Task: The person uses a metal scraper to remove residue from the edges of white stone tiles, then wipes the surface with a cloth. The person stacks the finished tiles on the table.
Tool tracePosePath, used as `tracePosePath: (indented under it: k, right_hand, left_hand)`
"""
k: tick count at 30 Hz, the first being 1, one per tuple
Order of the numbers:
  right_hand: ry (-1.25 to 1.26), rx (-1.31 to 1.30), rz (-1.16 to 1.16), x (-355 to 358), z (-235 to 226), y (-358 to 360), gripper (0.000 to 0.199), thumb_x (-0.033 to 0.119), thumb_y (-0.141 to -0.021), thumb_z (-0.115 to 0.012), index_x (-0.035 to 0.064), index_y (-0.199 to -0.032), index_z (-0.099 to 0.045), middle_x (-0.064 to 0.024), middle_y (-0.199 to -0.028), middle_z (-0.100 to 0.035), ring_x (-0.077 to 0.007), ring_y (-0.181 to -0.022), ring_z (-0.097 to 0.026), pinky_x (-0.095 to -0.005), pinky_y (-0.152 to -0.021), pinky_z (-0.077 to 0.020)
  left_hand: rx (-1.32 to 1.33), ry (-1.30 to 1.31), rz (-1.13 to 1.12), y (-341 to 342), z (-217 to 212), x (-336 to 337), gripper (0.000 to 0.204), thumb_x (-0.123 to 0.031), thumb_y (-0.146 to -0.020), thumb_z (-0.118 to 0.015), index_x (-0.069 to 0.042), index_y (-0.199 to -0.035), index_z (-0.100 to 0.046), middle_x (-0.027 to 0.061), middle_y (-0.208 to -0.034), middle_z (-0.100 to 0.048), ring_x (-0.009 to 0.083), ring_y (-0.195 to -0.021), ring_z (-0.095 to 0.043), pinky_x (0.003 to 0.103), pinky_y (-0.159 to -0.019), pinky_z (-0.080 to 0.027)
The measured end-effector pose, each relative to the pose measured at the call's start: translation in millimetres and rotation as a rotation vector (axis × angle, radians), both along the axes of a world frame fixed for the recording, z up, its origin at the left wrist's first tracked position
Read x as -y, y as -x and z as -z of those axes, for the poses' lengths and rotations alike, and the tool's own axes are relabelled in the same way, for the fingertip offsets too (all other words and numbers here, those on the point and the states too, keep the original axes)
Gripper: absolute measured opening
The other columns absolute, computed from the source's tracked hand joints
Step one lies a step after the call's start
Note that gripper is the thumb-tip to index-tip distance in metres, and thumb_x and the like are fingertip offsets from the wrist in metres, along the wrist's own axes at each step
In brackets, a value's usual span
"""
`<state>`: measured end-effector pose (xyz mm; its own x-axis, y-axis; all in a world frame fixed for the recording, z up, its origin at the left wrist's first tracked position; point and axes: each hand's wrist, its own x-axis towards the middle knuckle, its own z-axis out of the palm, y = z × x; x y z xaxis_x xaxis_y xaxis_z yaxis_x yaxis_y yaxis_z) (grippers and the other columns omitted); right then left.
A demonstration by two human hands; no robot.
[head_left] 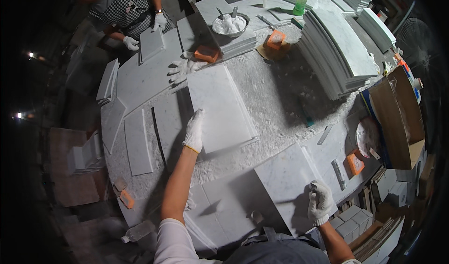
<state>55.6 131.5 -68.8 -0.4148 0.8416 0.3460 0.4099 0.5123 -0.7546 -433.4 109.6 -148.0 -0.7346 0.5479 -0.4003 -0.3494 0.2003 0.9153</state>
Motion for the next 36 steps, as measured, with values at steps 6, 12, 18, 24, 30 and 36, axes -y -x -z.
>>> tracePosePath:
  k: [6,12,18,24,30,36]
  right_hand:
    - [0.025,-0.015,-0.004,0.2,3.0,-2.9,0.019,0.016,-0.100,-0.058,0.0047,-0.112,-0.067,-0.0137,-0.103,-0.070,-0.0310,-0.095,-0.068,-0.0376,-0.086,-0.0535]
    - [0.114,-0.202,-0.010,6.1,19.5,-3.1,0.023,0.018,-0.105,-0.054,-0.0006,-0.112,-0.065,-0.0147,-0.098,-0.069,-0.0248,-0.087,-0.067,-0.0342,-0.076,-0.0542]
    - [-0.009,-0.165,0.040,8.6,35.9,-11.5,0.027,0.012,-0.097,-0.059,0.0025,-0.122,-0.067,-0.0142,-0.098,-0.073,-0.0259,-0.085,-0.070,-0.0359,-0.079,-0.0569]
    - [0.182,-0.134,0.068,15.9,10.9,-9.3,0.035,0.034,-0.107,-0.055,0.0057,-0.123,-0.067,-0.0109,-0.095,-0.074,-0.0223,-0.082,-0.072,-0.0371,-0.074,-0.0580]
    - [0.126,-0.294,0.206,14.1,18.8,-25.0,0.031,0.026,-0.106,-0.056,0.0028,-0.126,-0.060,-0.0147,-0.106,-0.071,-0.0195,-0.077,-0.071,-0.0314,-0.062,-0.0586]
    - [0.541,-0.486,0.459,8.0,29.8,-111.0,0.019,0.015,-0.109,-0.053,-0.0003,-0.119,-0.057,-0.0147,-0.110,-0.070,-0.0195,-0.104,-0.066,-0.0344,-0.100,-0.0515]
  left_hand:
    - [-0.012,0.229,0.051,10.1,3.2,-6.4,0.065,-0.050,-0.096,-0.069,0.003,-0.133,-0.063,0.0084,-0.136,-0.065,0.0166,-0.124,-0.057,0.033,-0.107,-0.043]
    - [-0.394,0.955,0.561,22.1,-67.1,-8.4,0.064,-0.059,-0.094,-0.060,0.002,-0.114,-0.067,0.0164,-0.091,-0.072,0.0256,-0.085,-0.071,0.039,-0.082,-0.056]
    - [-0.575,0.308,0.342,-14.6,-189.0,-9.3,0.034,-0.038,-0.100,-0.064,-0.005,-0.092,-0.061,0.0036,-0.069,-0.059,0.0147,-0.057,-0.060,0.033,-0.054,-0.050]
    - [-1.017,0.247,0.695,-179.3,-207.2,49.9,0.028,-0.023,-0.101,-0.067,0.000,-0.117,-0.068,0.0131,-0.105,-0.073,0.0222,-0.090,-0.072,0.034,-0.077,-0.059]
    - [-1.399,0.060,1.093,-373.5,-118.6,86.0,0.050,-0.045,-0.101,-0.056,-0.009,-0.135,-0.061,0.0131,-0.143,-0.060,0.0272,-0.141,-0.048,0.049,-0.120,-0.033]
    - [-1.759,-0.018,1.148,-346.7,-80.0,48.0,0.080,-0.071,-0.099,-0.035,-0.012,-0.151,-0.044,0.0178,-0.142,-0.061,0.0340,-0.141,-0.050,0.063,-0.124,-0.018]
